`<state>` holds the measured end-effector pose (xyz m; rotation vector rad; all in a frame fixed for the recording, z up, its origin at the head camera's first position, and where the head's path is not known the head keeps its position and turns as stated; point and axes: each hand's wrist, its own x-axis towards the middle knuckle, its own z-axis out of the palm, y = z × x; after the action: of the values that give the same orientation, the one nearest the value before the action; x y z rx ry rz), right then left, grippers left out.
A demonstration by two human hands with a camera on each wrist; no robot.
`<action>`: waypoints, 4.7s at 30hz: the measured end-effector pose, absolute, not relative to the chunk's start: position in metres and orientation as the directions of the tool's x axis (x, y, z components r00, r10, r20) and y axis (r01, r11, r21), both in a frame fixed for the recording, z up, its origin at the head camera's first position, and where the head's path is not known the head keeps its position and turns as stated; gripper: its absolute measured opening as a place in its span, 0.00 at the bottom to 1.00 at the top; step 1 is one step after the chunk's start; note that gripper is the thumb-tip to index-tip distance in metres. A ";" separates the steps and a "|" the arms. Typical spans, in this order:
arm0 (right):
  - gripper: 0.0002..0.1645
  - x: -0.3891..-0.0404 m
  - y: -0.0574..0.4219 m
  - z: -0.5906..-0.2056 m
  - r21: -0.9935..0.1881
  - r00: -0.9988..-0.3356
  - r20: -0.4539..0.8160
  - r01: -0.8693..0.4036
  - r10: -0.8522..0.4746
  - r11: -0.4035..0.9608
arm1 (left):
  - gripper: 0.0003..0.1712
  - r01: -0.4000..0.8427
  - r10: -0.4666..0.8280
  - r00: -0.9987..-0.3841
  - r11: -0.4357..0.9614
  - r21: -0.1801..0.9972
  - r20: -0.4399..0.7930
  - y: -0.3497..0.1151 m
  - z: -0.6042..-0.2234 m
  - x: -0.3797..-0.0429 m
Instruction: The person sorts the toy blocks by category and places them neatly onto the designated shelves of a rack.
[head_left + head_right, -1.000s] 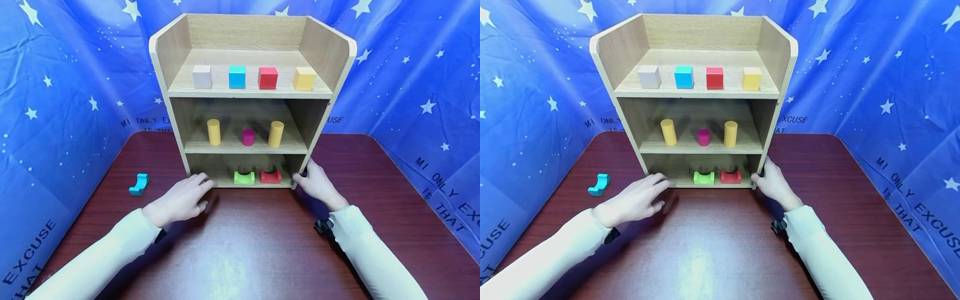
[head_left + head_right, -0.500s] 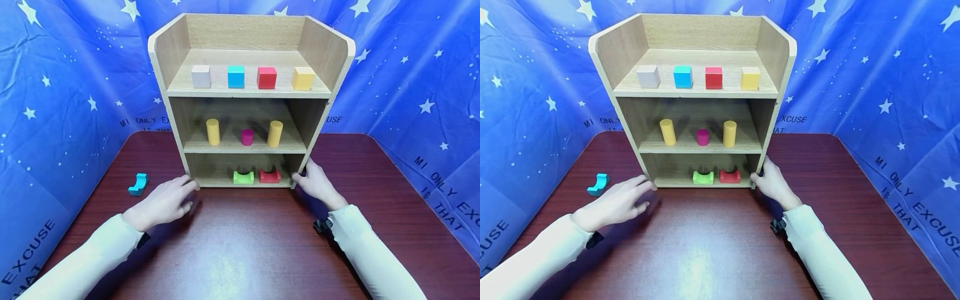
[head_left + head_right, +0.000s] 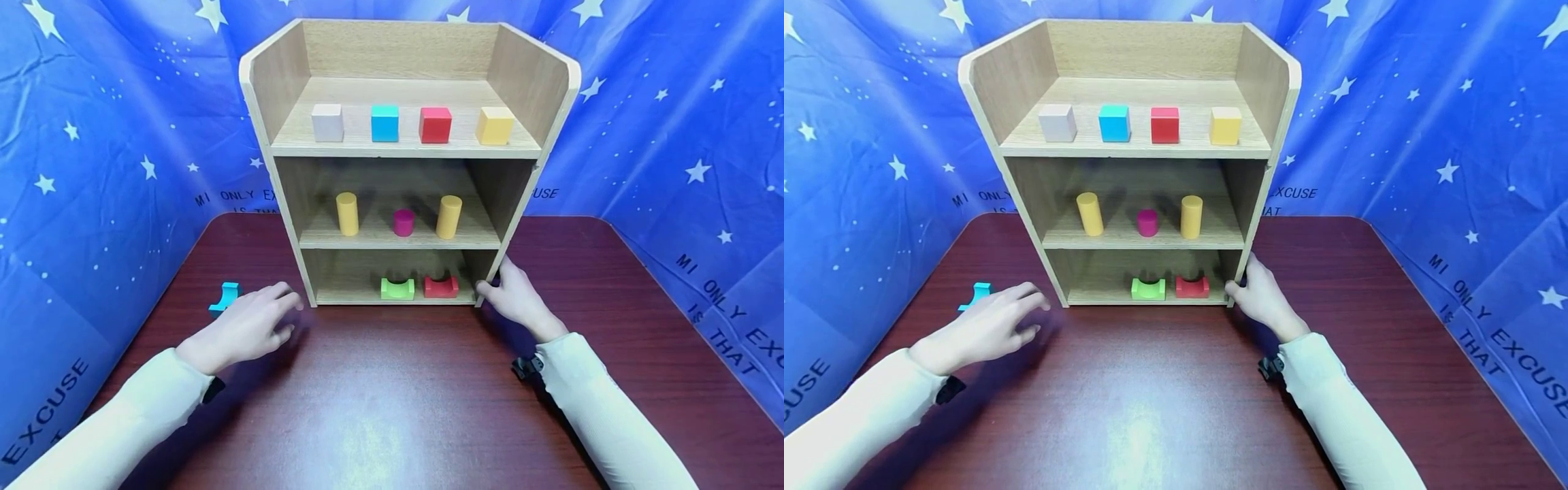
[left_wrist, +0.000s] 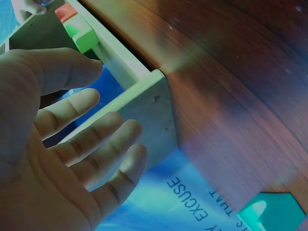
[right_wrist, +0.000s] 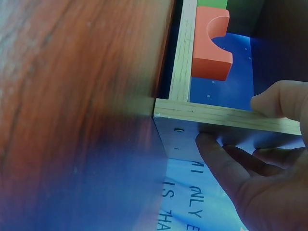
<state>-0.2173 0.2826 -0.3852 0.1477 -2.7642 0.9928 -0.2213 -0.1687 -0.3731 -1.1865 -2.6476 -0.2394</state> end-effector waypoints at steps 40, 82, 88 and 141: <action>0.29 -0.218 0.282 -0.386 -0.625 -0.974 0.227 -0.169 -0.030 0.762 | 0.24 0.466 0.439 -0.881 0.871 0.154 0.177 -0.246 -0.391 -0.272; 0.30 -0.218 0.283 -0.385 -0.615 -0.974 0.222 -0.169 -0.037 0.771 | 0.31 0.338 0.354 -0.935 0.895 0.292 -0.004 -0.257 -0.398 -0.274; 0.30 -0.219 0.284 -0.385 -0.616 -0.977 0.213 -0.160 -0.033 0.771 | 0.30 0.339 0.356 -0.935 0.895 0.290 -0.004 -0.257 -0.398 -0.275; 0.25 -0.218 0.284 -0.386 -0.615 -0.978 0.209 -0.153 -0.028 0.774 | 0.29 0.716 0.679 -0.695 0.682 0.149 0.236 -0.155 -0.378 -0.221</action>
<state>-0.2183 0.2837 -0.3856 0.1432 -2.7791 0.9879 -0.2207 -0.1555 -0.3780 -1.1416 -2.7300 -0.3451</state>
